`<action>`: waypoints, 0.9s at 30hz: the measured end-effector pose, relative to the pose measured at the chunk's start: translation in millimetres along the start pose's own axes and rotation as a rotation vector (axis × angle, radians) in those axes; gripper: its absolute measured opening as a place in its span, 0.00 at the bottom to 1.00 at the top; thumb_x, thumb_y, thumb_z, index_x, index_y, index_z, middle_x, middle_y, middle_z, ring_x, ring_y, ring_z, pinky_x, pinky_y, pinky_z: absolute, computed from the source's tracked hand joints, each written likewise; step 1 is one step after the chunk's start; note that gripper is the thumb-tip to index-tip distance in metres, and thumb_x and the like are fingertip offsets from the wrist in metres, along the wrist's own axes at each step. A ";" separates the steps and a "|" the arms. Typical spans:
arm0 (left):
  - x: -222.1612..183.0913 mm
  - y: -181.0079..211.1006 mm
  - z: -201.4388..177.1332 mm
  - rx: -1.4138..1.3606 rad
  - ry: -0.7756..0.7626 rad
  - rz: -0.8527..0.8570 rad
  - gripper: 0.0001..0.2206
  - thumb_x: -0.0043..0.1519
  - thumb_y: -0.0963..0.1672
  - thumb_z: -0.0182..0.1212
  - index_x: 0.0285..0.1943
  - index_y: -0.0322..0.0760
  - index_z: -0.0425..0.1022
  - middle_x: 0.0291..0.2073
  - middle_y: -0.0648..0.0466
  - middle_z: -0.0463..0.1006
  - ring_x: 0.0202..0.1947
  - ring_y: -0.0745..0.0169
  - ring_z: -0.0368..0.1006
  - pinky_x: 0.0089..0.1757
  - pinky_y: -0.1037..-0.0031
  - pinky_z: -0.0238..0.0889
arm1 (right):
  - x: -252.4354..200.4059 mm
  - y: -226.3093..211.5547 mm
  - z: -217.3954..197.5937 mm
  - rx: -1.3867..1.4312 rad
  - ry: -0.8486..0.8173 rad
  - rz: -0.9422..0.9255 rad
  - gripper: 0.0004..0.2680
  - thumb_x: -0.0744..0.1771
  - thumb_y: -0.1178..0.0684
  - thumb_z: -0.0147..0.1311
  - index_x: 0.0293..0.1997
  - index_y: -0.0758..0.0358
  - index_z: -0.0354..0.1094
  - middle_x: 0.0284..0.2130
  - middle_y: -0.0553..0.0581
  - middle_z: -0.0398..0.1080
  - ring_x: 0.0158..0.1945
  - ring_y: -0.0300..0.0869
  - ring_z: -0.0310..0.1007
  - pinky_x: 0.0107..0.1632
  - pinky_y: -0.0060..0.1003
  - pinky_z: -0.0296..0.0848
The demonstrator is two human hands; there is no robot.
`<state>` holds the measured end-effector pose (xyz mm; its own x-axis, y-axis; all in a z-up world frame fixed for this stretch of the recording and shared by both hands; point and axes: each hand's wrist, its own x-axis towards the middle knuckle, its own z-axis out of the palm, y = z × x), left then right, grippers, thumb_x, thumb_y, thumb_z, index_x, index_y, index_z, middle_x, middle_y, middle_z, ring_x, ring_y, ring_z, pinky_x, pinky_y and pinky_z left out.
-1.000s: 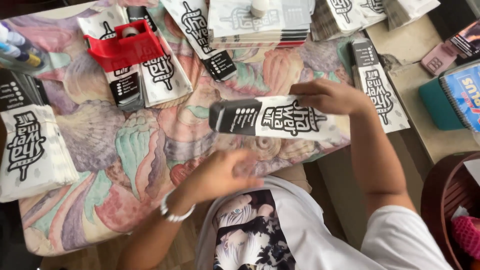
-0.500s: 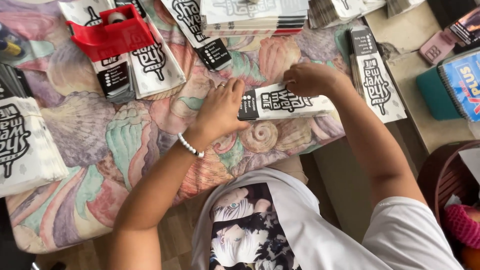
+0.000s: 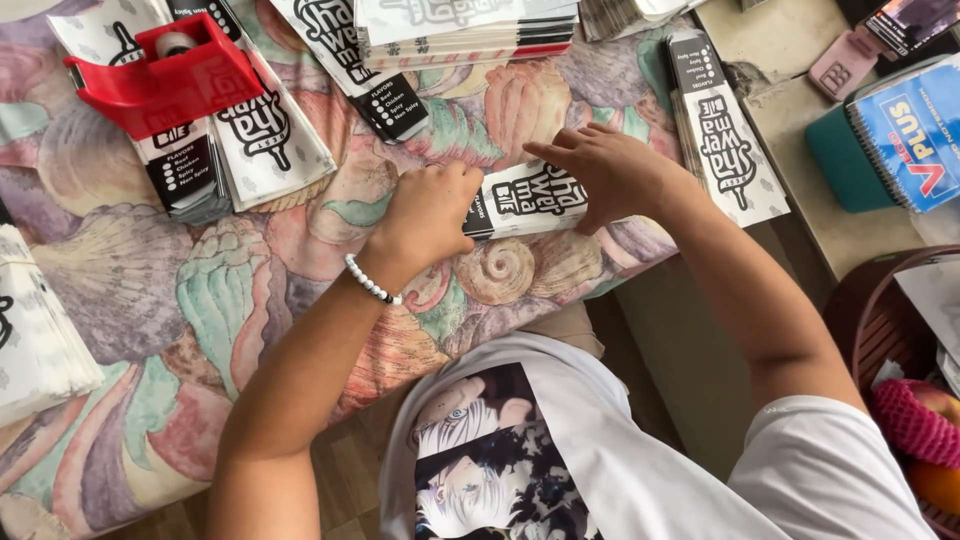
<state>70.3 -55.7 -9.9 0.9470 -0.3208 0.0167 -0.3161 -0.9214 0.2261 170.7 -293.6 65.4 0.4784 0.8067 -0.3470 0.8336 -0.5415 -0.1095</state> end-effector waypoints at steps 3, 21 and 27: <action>1.8 2.8 2.1 0.041 -0.008 0.008 0.26 0.35 0.48 0.76 0.41 0.41 0.72 0.32 0.53 0.74 0.34 0.42 0.80 0.37 0.52 0.73 | -3.3 -0.4 0.8 -0.030 -0.005 0.022 0.49 0.46 0.44 0.80 0.74 0.58 0.54 0.52 0.64 0.71 0.57 0.58 0.73 0.69 0.51 0.60; -43.6 50.5 -57.5 0.105 0.040 0.026 0.10 0.60 0.47 0.68 0.36 0.34 0.84 0.58 0.42 0.75 0.59 0.45 0.69 0.52 0.61 0.66 | -6.3 -15.3 -8.7 -0.029 -0.016 0.048 0.49 0.47 0.49 0.77 0.76 0.58 0.53 0.52 0.66 0.69 0.56 0.59 0.71 0.60 0.49 0.70; -46.3 38.3 -21.8 0.155 0.080 0.098 0.08 0.63 0.43 0.64 0.34 0.32 0.83 0.58 0.43 0.75 0.52 0.51 0.75 0.46 0.67 0.74 | -11.2 -45.4 -10.6 0.233 0.178 -0.110 0.31 0.60 0.42 0.69 0.70 0.61 0.63 0.50 0.64 0.70 0.50 0.55 0.74 0.53 0.49 0.75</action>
<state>15.5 -71.4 19.2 0.9107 -0.3980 0.1101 -0.4063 -0.9113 0.0671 130.5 -275.5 84.2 0.4466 0.8812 -0.1553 0.8070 -0.4716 -0.3555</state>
